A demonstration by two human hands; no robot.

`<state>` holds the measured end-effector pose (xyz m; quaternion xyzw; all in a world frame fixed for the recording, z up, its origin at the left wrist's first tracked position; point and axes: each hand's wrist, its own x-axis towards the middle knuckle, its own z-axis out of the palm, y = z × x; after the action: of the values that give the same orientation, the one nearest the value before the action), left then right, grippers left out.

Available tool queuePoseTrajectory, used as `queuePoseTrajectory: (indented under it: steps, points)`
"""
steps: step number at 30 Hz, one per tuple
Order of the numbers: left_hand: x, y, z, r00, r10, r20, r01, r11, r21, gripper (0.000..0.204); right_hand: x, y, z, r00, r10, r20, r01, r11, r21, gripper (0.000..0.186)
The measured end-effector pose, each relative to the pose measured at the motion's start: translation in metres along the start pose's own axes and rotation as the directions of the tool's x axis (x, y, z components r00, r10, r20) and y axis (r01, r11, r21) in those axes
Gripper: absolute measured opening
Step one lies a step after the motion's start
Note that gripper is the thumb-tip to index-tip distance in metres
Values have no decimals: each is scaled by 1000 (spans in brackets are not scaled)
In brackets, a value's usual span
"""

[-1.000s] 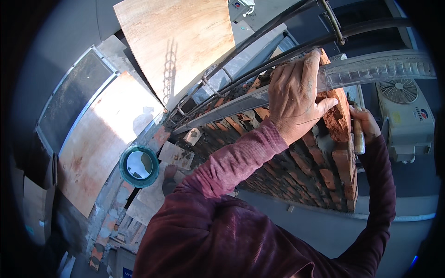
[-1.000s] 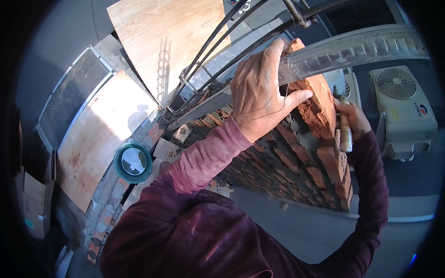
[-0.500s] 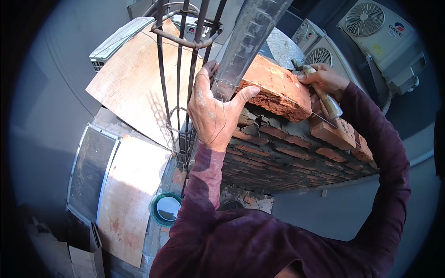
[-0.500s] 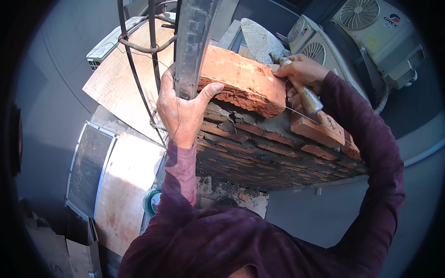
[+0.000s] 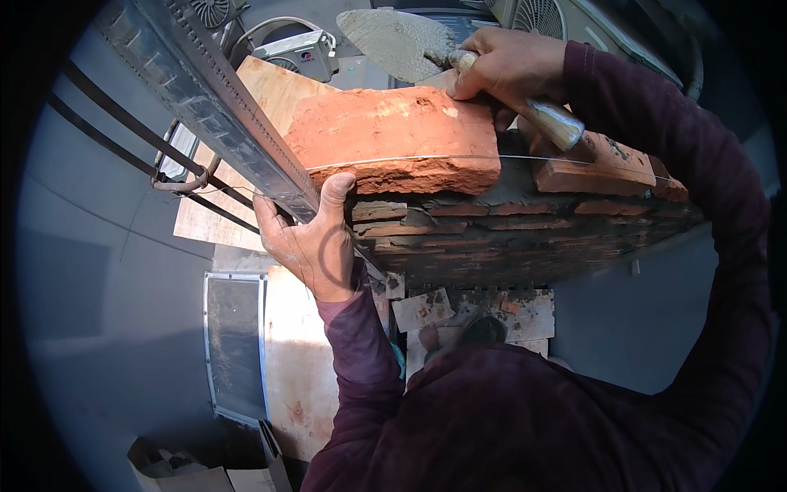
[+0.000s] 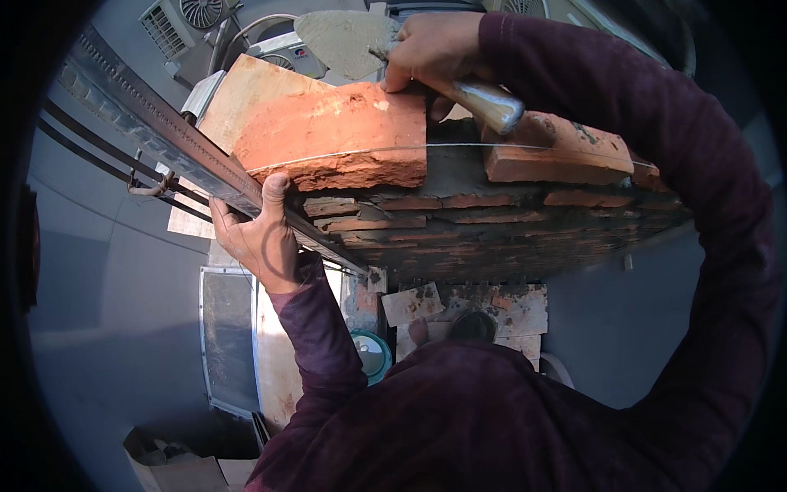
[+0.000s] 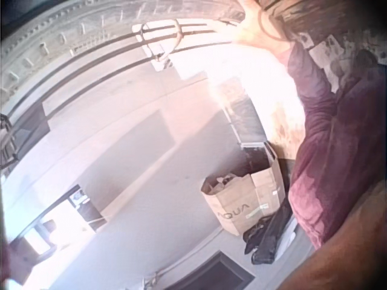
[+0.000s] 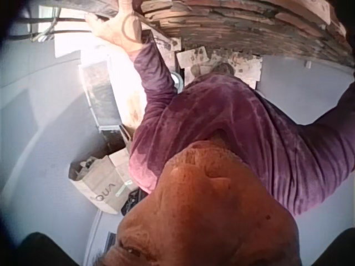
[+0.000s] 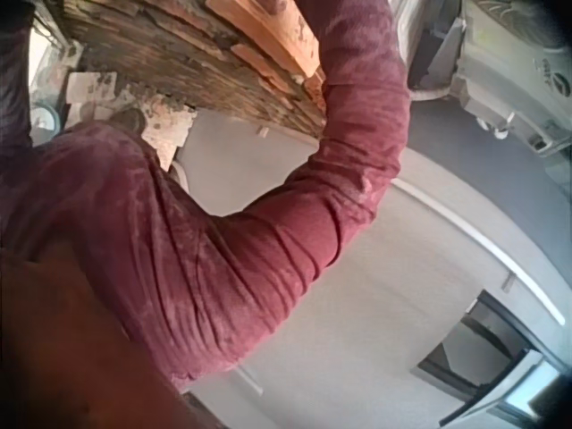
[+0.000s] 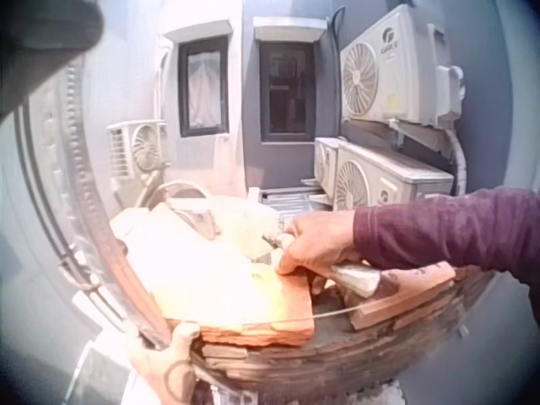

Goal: The person is building a brick wall using red bricks and mortar. They apply mortar with a trowel, place the bricks, level them by hand and with a metal level, and move a water bucket.

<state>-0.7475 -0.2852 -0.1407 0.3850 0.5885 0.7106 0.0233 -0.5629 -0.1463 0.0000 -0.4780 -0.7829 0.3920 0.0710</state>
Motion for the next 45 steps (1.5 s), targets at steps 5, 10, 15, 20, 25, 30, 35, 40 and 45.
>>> queuePoseTrajectory:
  steps: [5, 10, 15, 20, 25, 30, 35, 40, 45]
  points:
    - [-2, -2, 0, 1000, 21, -18, -20, 997, 72, 73, 7, 8, -2, 999, -45, -20, 45, 999, -25, 28]
    - [-3, -2, 3, 997, 71, -43, -60, 974, 220, 77, 7, 11, -6, 997, -79, 4, 79, 995, -55, 25]
    - [-4, 2, 3, 999, 28, -25, -24, 990, 142, 77, 14, 19, -3, 978, -206, -11, 204, 973, -110, 21]
    - [-5, -9, 2, 995, 90, -38, -82, 981, 174, 73, 7, 11, -2, 979, -203, -6, 199, 962, -188, 20]
    - [-7, 0, 7, 999, 41, -34, -38, 996, 79, 74, 19, 22, -9, 955, -293, 44, 294, 916, -273, 24]
    - [-7, -3, 4, 998, 30, -54, -21, 988, 154, 81, 2, 27, -3, 760, -633, -150, 358, 600, -716, 34]
    - [-13, -12, 4, 989, 140, -50, -118, 945, 306, 96, -47, -12, -15, 733, -677, 65, 405, 358, -841, 30]
    - [-10, 1, 9, 999, -4, -53, 9, 996, 90, 95, -61, -36, -4, 751, -652, 106, 480, 430, -764, 9]
    - [-10, 2, 11, 997, 26, -69, -18, 993, 113, 90, -62, -39, -5, 723, -687, 71, 451, 391, -802, 6]
